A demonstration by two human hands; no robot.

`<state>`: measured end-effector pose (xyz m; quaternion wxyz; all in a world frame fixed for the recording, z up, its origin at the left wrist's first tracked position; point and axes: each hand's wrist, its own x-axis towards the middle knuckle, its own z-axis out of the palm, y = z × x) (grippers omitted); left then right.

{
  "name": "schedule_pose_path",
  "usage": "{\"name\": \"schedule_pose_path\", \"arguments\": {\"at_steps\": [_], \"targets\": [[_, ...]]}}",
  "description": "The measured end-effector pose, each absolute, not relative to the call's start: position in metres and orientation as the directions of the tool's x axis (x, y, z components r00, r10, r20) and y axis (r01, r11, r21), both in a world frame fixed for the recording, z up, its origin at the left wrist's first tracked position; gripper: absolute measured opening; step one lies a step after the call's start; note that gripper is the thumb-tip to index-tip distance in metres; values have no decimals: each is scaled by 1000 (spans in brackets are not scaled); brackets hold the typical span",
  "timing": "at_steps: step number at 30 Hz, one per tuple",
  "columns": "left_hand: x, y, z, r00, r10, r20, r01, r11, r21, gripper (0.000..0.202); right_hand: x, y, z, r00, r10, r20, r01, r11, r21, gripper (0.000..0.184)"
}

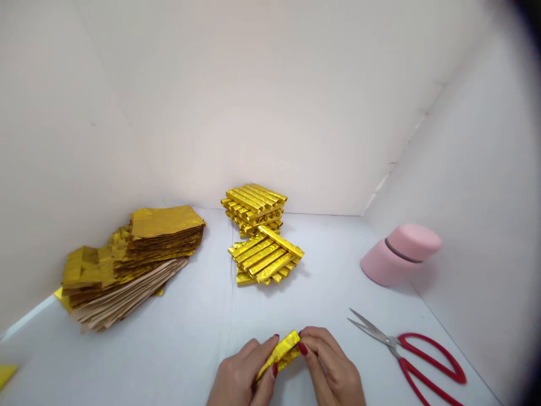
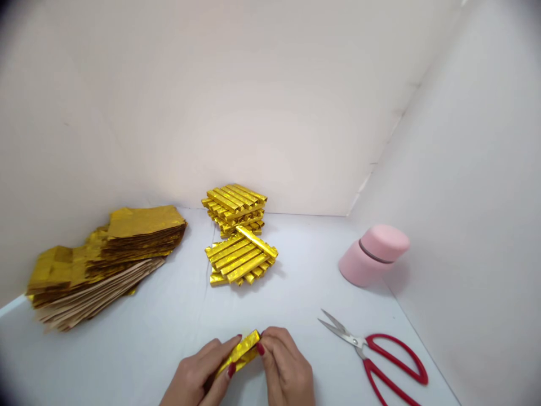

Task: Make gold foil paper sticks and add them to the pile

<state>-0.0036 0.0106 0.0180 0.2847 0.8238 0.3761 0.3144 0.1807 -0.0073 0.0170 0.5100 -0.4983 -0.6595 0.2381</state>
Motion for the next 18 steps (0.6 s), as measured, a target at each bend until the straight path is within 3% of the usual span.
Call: {"name": "schedule_pose_path", "arguments": {"at_steps": [5,10,18], "targets": [[-4,8,11,504,817,282,413,-514,752,36,177,-7,15,110,913,392,373,328,-868,19],[-2,7,1,447,850,280,373,-462,805,35,177,-5,18,110,970,218,162,199,-966,16],[-7,10,11,536,806,253,411,-510,755,36,165,-6,18,176,980,91,31,87,-996,15]]}}
